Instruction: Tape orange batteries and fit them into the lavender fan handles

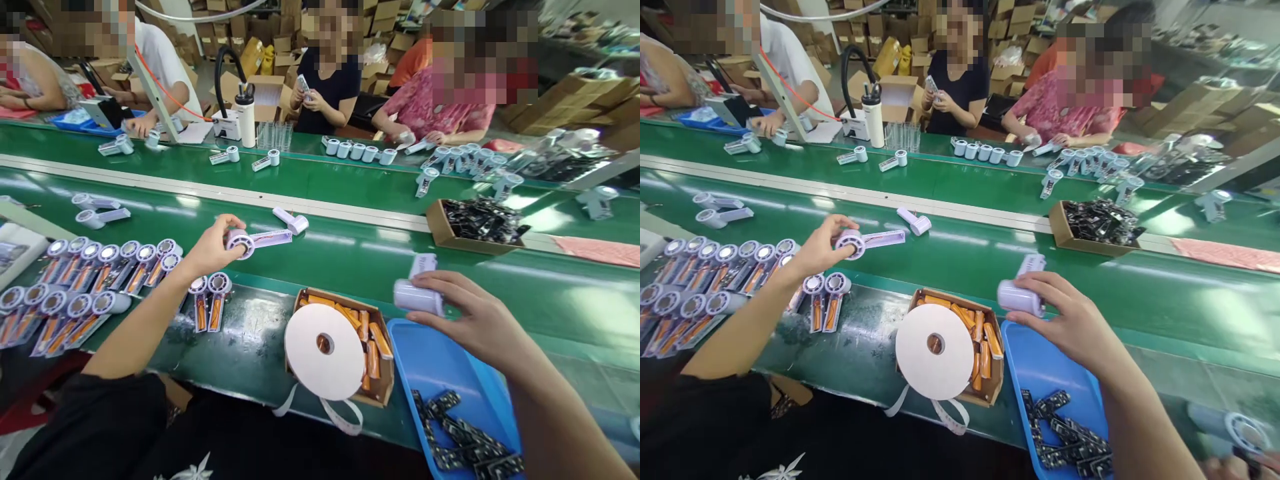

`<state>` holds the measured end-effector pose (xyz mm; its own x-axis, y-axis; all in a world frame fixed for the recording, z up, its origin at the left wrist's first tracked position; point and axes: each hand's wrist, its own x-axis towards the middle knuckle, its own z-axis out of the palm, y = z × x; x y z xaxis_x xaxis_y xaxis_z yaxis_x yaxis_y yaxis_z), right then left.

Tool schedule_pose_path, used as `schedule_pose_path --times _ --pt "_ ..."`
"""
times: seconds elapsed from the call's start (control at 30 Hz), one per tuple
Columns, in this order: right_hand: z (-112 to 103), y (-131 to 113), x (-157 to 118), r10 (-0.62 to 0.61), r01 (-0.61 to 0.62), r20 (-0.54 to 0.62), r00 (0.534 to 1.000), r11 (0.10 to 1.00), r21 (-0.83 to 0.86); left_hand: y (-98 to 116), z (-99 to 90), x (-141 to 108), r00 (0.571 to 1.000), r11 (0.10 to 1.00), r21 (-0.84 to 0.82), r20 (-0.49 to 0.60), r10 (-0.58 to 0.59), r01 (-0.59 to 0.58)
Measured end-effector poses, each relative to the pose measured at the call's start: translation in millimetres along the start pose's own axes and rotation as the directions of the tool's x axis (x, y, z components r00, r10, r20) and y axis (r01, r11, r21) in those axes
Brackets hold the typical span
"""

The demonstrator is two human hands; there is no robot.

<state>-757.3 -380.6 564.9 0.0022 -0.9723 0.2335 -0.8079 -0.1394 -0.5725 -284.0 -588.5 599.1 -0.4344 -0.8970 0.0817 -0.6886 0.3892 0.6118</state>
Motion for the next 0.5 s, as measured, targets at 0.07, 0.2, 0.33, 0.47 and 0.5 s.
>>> schedule_pose_path --times 0.07,0.2,0.33,0.47,0.5 --pt "13.5 -47.2 25.4 -0.143 0.139 0.096 0.985 0.989 0.047 6.1 -22.3 -22.6 0.991 0.996 0.043 0.112 0.068 -0.073" --pt "65.6 -128.4 81.8 -0.372 0.386 0.338 0.864 0.922 0.026 10.7 -18.2 -19.7 0.868 0.976 0.146 0.492 0.068 -0.159" --pt "126.5 -176.1 121.9 -0.236 0.419 0.635 0.736 0.895 -0.153 3.6 20.3 11.0 0.619 0.972 0.156 0.785 -0.015 -0.176" --pt "168.3 -193.1 139.7 -0.101 0.349 0.626 0.773 0.892 -0.287 -5.1 48.3 18.5 0.631 0.96 0.223 0.773 -0.069 -0.168" --pt "173.0 -194.8 140.3 -0.083 0.339 0.615 0.784 0.888 -0.311 -5.7 52.9 14.4 0.673 0.952 0.255 0.735 -0.077 -0.17"
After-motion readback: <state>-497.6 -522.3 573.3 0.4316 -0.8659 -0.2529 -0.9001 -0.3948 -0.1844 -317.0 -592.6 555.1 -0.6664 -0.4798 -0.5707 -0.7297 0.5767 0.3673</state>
